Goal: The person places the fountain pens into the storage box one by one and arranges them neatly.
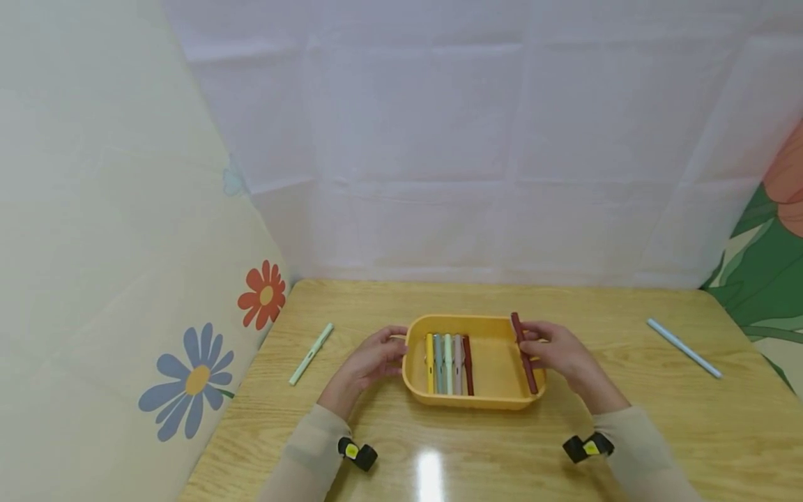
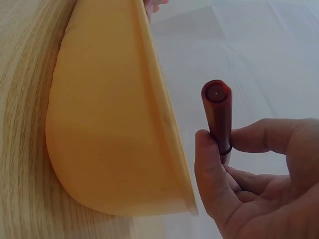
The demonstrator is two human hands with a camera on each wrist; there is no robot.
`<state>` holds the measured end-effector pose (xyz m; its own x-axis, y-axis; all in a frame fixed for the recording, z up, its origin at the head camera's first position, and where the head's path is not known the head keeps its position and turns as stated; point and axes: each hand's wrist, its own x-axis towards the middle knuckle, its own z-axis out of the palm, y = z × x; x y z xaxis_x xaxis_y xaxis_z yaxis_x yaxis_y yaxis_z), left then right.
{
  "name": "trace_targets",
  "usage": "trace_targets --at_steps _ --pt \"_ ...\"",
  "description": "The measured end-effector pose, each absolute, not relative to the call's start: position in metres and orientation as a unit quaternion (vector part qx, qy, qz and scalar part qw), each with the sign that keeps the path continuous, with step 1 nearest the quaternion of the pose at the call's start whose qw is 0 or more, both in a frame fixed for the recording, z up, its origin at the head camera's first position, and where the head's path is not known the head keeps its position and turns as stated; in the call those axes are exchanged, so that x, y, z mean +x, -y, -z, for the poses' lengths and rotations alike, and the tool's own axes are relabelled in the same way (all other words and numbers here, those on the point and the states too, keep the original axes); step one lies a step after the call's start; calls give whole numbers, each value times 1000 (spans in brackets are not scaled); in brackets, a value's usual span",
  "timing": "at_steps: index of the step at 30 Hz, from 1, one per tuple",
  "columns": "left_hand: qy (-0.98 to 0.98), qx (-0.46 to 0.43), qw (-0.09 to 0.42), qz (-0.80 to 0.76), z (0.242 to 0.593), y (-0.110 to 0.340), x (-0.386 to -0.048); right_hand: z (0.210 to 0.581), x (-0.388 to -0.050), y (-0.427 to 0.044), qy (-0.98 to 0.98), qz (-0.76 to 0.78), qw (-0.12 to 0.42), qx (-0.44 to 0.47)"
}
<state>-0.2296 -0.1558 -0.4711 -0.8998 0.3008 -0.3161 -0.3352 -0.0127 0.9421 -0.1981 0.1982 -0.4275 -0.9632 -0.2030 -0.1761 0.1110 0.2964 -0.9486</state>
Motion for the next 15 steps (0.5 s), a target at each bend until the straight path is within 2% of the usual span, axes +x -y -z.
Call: trace_targets --at_steps 15 --pt "-664 -15 225 -712 469 156 -227 431 -200 -184 -791 594 144 -22"
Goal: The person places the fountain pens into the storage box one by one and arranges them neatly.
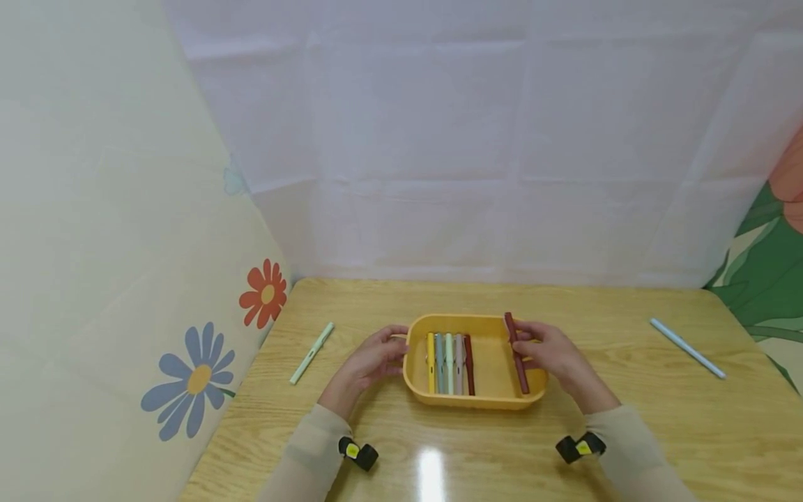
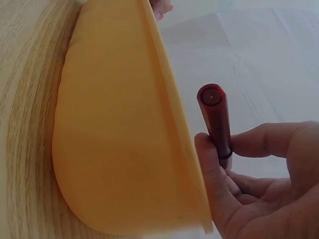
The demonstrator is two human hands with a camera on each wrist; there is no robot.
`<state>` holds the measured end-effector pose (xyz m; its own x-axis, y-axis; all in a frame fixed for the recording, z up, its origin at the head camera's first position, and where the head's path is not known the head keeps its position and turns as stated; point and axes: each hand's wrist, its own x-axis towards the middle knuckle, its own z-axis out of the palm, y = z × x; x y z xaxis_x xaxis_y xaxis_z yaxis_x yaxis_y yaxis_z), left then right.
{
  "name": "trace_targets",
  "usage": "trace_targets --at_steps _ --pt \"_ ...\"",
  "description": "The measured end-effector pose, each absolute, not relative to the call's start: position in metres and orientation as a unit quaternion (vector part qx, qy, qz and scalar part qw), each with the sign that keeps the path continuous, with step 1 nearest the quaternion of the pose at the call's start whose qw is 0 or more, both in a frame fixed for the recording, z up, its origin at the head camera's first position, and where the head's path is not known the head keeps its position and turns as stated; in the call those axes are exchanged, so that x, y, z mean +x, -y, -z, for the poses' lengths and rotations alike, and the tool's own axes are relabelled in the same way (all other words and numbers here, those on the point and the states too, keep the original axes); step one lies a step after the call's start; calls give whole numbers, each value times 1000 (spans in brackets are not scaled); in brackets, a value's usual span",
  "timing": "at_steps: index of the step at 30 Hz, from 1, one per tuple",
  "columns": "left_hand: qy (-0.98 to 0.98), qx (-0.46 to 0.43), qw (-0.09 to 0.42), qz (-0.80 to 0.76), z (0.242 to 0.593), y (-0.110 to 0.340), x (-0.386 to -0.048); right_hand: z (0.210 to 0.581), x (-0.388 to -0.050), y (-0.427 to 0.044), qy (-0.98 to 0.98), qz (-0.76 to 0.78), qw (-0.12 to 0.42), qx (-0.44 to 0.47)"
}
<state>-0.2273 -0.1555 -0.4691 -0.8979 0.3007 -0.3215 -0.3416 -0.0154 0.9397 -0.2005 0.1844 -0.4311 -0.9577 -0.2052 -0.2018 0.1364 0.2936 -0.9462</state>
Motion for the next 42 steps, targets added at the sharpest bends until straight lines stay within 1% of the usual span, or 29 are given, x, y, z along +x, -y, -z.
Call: trace_targets --at_steps 8,17,31,42 --pt "-659 -5 227 -717 469 157 -227 431 -201 -177 -790 595 143 -21" --pt "-654 -11 226 -722 469 156 -228 432 -202 -171 -784 603 139 -35" --pt "-659 -15 223 -719 470 156 -228 437 -206 -160 -789 597 148 -11" --pt "-654 -13 227 -722 470 155 -228 444 -209 -152 -779 605 162 -23"
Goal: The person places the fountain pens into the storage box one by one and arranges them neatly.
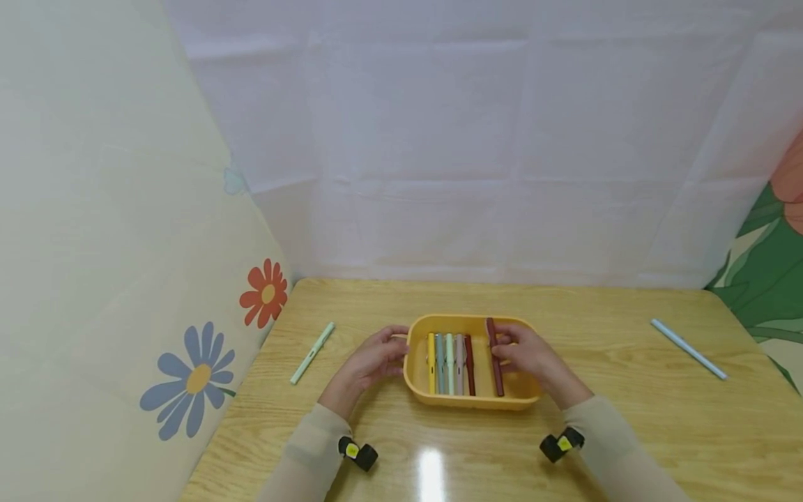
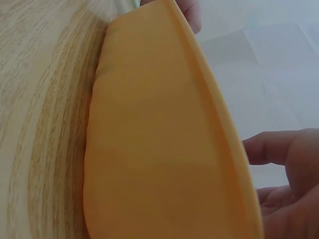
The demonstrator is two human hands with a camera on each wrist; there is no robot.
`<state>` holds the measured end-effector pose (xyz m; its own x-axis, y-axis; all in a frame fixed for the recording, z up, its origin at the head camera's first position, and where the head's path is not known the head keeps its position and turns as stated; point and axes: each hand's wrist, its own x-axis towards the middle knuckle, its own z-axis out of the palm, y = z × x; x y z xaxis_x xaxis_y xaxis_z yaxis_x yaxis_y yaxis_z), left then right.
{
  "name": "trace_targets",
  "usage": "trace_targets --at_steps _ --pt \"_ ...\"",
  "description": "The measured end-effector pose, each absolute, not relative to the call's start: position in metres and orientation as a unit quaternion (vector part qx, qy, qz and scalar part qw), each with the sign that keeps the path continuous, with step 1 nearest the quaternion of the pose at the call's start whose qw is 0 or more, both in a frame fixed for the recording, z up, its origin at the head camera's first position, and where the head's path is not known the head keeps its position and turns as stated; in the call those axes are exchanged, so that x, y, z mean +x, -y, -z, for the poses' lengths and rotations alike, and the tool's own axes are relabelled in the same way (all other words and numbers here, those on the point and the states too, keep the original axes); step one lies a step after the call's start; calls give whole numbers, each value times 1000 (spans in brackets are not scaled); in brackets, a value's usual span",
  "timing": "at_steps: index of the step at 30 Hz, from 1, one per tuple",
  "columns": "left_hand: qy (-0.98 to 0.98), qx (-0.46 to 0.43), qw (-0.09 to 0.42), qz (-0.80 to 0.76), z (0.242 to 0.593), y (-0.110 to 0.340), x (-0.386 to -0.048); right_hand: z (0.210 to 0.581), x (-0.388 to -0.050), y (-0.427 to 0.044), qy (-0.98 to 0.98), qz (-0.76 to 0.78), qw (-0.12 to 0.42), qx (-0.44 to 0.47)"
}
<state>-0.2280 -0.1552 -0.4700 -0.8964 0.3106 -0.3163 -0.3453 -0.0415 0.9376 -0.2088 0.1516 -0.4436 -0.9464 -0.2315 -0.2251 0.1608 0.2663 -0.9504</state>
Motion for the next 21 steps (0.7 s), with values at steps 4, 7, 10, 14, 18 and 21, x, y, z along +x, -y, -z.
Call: trace_targets --at_steps 4,7,10,14,18,21 --pt "-652 -18 228 -723 470 155 -228 444 -210 -149 -777 607 167 -23" --pt "-651 -17 227 -725 469 156 -228 443 -210 -147 -777 606 168 -23" --pt "-650 -15 225 -726 469 156 -228 443 -211 -145 -776 606 172 -19" --pt "-650 -13 224 -726 468 156 -228 445 -213 -143 -775 607 178 -13" --pt "-650 -12 225 -726 469 156 -228 449 -213 -140 -777 603 183 -9" --pt "-650 -14 225 -726 469 156 -227 452 -213 -139 -780 598 182 -7"
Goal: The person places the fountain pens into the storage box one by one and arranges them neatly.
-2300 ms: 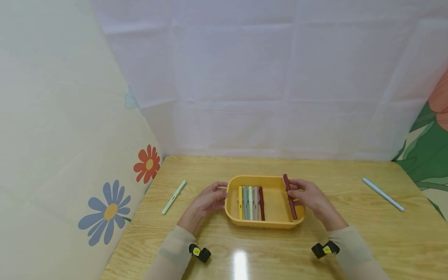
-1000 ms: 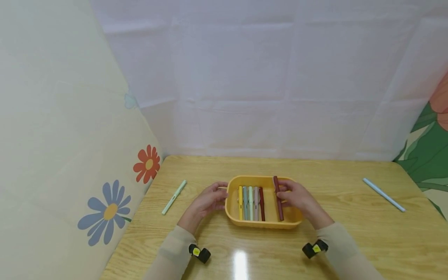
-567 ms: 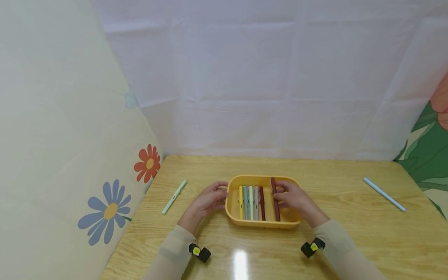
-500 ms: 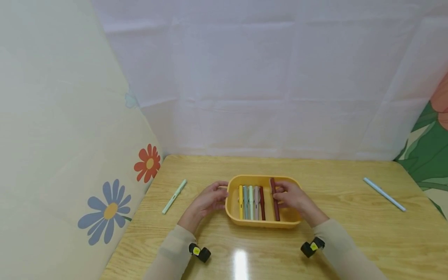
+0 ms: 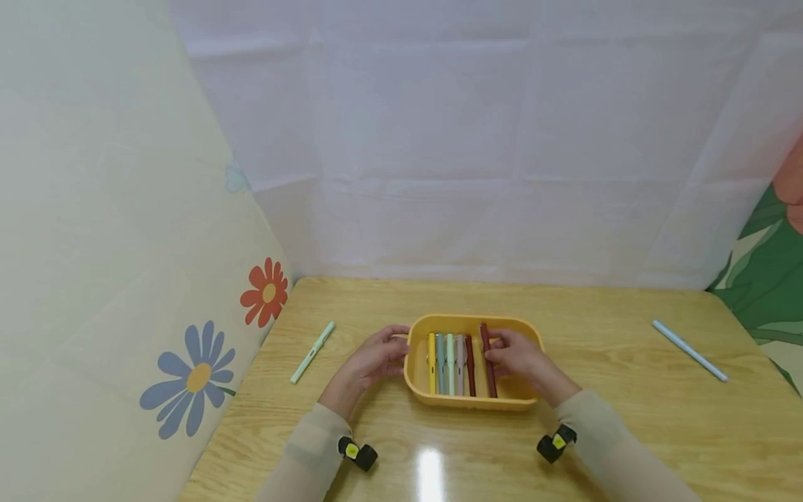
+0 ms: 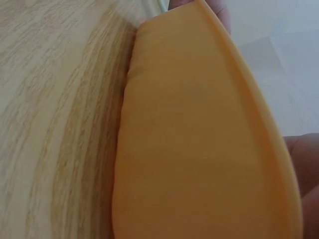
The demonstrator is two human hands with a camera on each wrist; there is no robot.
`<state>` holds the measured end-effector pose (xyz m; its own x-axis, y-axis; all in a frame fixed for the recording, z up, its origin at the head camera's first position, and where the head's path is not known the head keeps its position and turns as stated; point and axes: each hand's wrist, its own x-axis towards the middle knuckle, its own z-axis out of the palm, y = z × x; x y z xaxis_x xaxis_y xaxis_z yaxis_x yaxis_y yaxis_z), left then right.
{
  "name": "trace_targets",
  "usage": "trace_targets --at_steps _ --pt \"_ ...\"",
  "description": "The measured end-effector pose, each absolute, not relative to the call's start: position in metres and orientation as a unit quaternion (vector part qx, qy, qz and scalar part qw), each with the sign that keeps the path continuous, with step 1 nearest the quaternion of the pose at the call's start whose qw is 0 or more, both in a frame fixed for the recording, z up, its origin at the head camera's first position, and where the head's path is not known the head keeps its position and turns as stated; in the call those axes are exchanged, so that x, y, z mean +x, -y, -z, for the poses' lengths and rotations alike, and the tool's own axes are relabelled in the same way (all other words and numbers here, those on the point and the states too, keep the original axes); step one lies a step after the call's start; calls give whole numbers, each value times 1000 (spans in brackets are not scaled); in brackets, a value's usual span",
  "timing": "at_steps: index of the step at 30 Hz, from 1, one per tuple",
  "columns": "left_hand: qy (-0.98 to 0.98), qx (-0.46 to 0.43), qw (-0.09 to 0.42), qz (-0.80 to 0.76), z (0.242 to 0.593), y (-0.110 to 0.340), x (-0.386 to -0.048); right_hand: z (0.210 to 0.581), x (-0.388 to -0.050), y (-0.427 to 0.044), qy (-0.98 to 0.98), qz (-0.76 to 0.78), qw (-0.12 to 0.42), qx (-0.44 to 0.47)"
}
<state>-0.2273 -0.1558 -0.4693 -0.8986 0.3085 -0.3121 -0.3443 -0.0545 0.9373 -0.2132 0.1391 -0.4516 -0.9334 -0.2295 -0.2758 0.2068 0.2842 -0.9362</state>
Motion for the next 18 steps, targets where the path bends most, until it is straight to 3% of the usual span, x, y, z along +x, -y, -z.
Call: trace_targets --at_steps 18 --pt "-653 -6 229 -722 469 156 -227 462 -218 -135 -774 595 213 26"
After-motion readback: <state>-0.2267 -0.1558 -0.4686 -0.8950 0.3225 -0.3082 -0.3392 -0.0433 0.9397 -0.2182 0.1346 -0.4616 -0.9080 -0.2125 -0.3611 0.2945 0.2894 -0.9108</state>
